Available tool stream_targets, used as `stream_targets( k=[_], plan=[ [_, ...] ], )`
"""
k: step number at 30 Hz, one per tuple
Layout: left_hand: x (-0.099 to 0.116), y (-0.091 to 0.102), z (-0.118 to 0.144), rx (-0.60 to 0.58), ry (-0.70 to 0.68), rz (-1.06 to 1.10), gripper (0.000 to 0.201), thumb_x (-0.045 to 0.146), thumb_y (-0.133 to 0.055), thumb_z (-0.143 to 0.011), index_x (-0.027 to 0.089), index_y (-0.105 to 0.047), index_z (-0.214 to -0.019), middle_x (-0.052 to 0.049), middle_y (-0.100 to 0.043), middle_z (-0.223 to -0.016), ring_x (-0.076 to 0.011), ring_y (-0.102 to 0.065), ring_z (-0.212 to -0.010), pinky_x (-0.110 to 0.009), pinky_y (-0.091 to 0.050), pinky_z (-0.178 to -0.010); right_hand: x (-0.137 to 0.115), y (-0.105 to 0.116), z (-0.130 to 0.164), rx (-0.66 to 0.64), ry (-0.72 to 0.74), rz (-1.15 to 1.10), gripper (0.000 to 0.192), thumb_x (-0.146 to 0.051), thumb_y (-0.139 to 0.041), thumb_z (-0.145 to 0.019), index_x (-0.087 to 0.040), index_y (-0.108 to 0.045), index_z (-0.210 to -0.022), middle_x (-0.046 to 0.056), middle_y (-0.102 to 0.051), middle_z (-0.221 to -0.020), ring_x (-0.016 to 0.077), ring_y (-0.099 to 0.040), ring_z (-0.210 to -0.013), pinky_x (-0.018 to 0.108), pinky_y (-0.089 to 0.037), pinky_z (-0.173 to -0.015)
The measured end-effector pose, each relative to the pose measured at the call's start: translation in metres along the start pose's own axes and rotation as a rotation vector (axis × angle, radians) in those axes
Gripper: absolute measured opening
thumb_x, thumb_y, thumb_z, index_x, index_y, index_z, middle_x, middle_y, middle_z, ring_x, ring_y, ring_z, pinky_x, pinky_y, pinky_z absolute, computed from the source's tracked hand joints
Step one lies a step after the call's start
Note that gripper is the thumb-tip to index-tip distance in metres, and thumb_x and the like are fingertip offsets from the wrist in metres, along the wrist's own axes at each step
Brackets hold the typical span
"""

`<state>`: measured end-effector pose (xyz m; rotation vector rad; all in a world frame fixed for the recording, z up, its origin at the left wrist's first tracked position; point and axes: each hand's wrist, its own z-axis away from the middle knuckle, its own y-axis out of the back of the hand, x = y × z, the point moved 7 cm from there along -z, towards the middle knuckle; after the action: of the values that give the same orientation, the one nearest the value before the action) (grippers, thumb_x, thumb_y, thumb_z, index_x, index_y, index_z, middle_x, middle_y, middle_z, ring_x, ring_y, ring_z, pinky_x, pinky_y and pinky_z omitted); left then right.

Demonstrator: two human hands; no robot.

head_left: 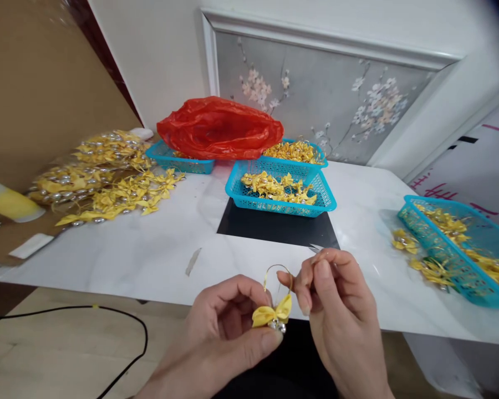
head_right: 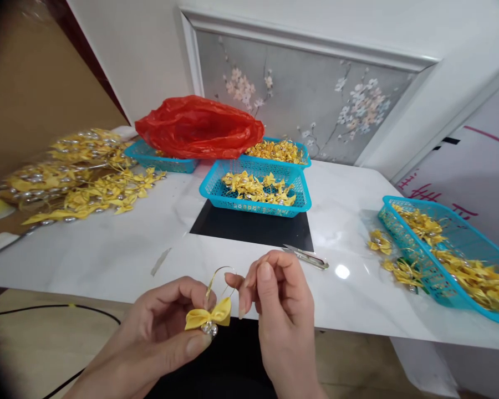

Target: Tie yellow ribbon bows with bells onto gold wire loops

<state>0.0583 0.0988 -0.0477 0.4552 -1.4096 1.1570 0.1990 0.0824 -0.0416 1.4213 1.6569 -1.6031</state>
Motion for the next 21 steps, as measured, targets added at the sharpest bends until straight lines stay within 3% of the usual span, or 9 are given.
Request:
stream_targets(
  k=[7, 13, 15, 18, 21],
  plan=[
    [0.006, -0.002, 0.001, -0.014, -0.069, 0.076, 0.026, 0.027, -0.086, -0.069, 0.020, -0.063, -0.080, 0.003, -0.057, -0.073, -0.0111, -0.043, -0.067, -0.018, -0.036, -0.059, -0.002, -0.004, 0.003, -0.014, 0.006, 0.055, 0.012, -0.024, -0.046, -0.104, -0.027, -0.058, -0.105, -0.009, -0.052, -0.070, 0.0032, -0.050, -0.057, 0.038, -0.059, -0.090],
    [0.006, 0.005, 0.002, 0.063, -0.085, 0.064, 0.024, 0.040, -0.079, -0.078, 0.020, -0.066, -0.079, 0.000, -0.057, -0.074, -0.0144, -0.048, -0.072, -0.022, -0.040, -0.065, -0.005, -0.003, 0.008, -0.046, -0.028, 0.106, 0.014, -0.022, -0.048, -0.102, -0.031, -0.057, -0.110, -0.005, -0.055, -0.081, 0.0053, -0.051, -0.057, 0.021, -0.056, -0.058],
    [0.005, 0.006, 0.002, 0.103, -0.066, 0.052, 0.025, 0.043, -0.077, -0.080, 0.020, -0.068, -0.078, 0.000, -0.058, -0.075, -0.0143, -0.048, -0.072, -0.022, -0.041, -0.066, -0.008, -0.001, 0.009, -0.043, -0.010, 0.145, 0.026, -0.022, -0.049, -0.102, -0.037, -0.051, -0.123, -0.004, -0.058, -0.089, 0.0053, -0.052, -0.054, 0.022, -0.055, -0.053],
    [0.004, 0.007, 0.001, 0.135, -0.057, 0.011, 0.020, 0.040, -0.075, -0.083, 0.020, -0.071, -0.080, 0.000, -0.061, -0.078, -0.0140, -0.051, -0.074, -0.021, -0.043, -0.069, -0.013, 0.003, 0.009, 0.003, 0.021, 0.207, 0.055, -0.021, -0.051, -0.100, -0.050, -0.028, -0.141, -0.005, -0.062, -0.091, 0.0054, -0.052, -0.048, 0.024, -0.056, -0.051],
    [0.002, 0.008, 0.001, 0.161, -0.048, -0.023, 0.016, 0.037, -0.075, -0.083, 0.021, -0.073, -0.082, 0.000, -0.065, -0.079, -0.0140, -0.055, -0.076, -0.019, -0.045, -0.071, -0.015, 0.007, 0.008, 0.065, 0.010, 0.298, 0.064, -0.022, -0.054, -0.098, -0.051, -0.022, -0.145, -0.006, -0.064, -0.085, 0.0073, -0.055, -0.048, 0.025, -0.056, -0.052]
  ],
)
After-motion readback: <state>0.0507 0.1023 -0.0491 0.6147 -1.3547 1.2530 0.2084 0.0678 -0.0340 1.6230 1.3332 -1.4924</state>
